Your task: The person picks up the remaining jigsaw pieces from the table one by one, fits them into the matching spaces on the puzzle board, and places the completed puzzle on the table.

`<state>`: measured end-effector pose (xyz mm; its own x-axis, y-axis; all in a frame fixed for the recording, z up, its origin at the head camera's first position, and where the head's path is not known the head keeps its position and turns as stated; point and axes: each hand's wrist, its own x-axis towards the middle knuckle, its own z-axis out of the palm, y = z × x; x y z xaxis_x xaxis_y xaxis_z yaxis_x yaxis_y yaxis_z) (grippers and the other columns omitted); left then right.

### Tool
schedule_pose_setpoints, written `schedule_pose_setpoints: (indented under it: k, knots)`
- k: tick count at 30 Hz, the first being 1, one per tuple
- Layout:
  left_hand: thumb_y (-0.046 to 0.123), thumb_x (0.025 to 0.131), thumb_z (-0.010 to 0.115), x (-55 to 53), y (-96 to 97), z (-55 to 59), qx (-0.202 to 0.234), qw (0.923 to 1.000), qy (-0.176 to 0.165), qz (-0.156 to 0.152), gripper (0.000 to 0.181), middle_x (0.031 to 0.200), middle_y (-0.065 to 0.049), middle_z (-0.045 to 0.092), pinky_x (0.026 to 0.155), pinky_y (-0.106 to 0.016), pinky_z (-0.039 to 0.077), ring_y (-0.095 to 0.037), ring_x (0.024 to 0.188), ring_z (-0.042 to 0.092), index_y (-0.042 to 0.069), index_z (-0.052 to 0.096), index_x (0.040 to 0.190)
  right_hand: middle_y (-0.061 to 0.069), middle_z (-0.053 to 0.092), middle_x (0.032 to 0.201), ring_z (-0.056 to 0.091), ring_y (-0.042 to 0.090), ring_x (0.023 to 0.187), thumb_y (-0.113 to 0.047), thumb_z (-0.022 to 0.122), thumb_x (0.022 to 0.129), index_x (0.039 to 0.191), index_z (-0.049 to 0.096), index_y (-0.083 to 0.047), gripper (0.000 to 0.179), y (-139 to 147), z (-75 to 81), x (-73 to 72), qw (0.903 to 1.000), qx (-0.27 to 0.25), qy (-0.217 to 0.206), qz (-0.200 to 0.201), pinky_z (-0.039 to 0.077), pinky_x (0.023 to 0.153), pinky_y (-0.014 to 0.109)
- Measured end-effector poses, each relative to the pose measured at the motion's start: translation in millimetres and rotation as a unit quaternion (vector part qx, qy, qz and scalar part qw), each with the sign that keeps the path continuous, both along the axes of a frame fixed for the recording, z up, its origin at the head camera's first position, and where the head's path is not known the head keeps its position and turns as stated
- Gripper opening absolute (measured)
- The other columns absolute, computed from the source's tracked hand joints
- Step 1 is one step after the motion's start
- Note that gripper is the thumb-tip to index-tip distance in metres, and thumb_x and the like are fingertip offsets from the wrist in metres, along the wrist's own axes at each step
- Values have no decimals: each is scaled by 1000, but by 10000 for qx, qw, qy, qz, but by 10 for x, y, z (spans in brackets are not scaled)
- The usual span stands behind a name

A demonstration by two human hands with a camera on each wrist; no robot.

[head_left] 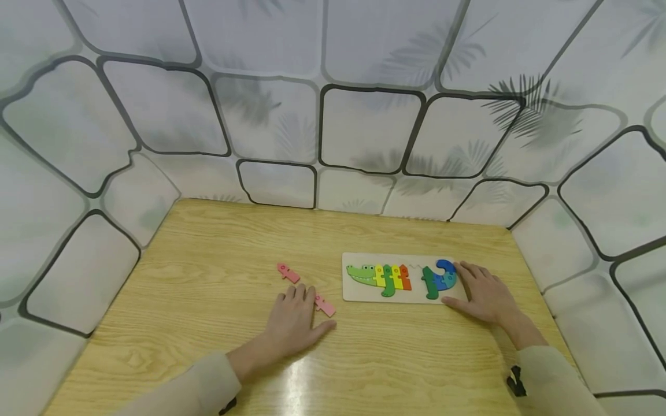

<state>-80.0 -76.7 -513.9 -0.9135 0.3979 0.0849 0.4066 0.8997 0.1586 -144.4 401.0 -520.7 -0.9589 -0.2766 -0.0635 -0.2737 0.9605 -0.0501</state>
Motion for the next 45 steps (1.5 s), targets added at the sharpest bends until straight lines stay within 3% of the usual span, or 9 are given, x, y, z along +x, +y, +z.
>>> schedule_pose_setpoints:
  k: [5,24,45]
  knots:
    - [77,93,57,-9,17,-15,-92,9999,104,81,86,115,-20,66,85,-50,56,-36,104,63,-1,61,129,26,43,162,43,53,144,-75,63,90,163,36,-2,107,2,-16,-1,10000,7,-5,-21,41,112,73]
    - [74,91,63,-27,61,-23,-233,9984,415,307,73,100,-17,66,83,-48,57,-34,93,65,2,67,101,26,42,162,43,54,145,-76,62,90,163,35,-3,107,-24,-2,-3,10000,2,-73,-43,39,115,73]
    - [74,90,65,-47,85,-17,-474,9970,472,394,71,97,-15,65,76,-46,56,-32,92,65,3,66,99,26,42,162,43,53,145,-76,62,90,164,34,-3,107,4,-14,-6,10000,2,-39,-34,40,114,73]
